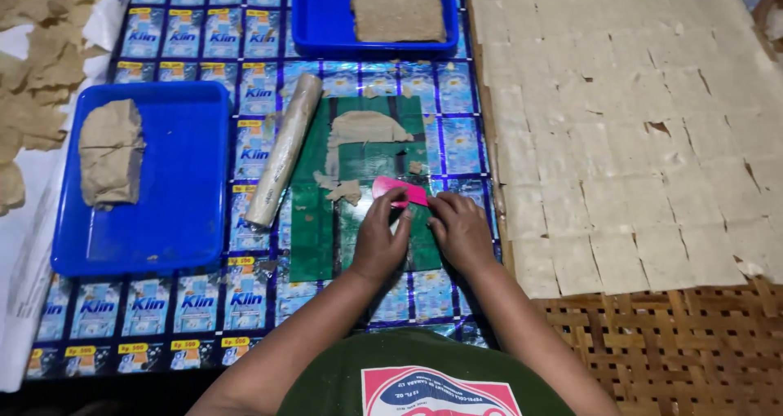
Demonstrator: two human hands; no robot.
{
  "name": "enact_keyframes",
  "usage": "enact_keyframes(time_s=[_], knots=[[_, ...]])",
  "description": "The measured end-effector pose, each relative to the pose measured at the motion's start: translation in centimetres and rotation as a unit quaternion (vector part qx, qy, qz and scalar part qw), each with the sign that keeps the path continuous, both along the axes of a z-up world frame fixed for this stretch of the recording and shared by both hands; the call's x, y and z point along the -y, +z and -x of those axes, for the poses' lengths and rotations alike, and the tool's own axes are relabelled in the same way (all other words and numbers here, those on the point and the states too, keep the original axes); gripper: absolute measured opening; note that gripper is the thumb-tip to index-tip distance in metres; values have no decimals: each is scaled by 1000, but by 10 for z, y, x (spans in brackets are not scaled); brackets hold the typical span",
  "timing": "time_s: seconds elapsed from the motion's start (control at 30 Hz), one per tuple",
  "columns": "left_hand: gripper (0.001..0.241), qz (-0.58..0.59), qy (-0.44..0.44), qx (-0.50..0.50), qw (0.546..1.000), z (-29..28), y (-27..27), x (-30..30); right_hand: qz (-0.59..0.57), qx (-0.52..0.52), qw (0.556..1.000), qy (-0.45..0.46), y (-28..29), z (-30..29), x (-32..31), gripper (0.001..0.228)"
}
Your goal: Flatten dough with a rolling pin and a scraper to make thin crackers and place them on a tray.
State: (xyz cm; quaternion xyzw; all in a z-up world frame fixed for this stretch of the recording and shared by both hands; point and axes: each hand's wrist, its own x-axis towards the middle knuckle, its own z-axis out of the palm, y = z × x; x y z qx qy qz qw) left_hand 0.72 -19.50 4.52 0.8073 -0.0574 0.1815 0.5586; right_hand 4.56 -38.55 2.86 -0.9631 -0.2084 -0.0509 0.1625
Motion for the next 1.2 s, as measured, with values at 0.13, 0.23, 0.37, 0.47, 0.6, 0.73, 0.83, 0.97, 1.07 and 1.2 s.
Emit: enact_keyframes(time_s=[0.13, 0.23, 0.37, 0.47, 0.6, 0.73, 0.83, 0.97, 1.07, 1.2], knots=[[39, -139, 93, 67, 984, -3, -4, -64, 58, 88, 992, 68, -16, -10, -26, 30], [50, -185, 82, 39, 978, -1, -13, -96, 61, -20, 997, 42, 1, 6, -42, 42], [61, -256, 27, -2, 966, -1, -16, -110, -81, -38, 989, -121, 4, 24, -43, 16], [60, -284, 10, -26, 958, -10, -25, -114, -114, -81, 967, -214, -10, 24, -36, 13], [47, -307, 13, -26, 951, -30, -57, -120, -82, -234, 933, -262, -15, 15, -57, 27], [43, -276, 31, -6, 961, -37, -72, -121, -41, -240, 938, -247, -4, -11, -100, 26], [41, -268, 41, 6, 963, -37, -72, -120, -62, -227, 942, -240, 6, -29, -121, 25], [39, -261, 41, 10, 964, -39, -76, -121, -139, -182, 926, -299, -11, -49, -111, 25], [36, -257, 37, 5, 966, -37, -71, -122, -161, -169, 913, -335, -29, -57, -100, 26], [31, -241, 35, 0, 970, -36, -65, -122, -199, -182, 918, -290, -30, -68, -111, 30]])
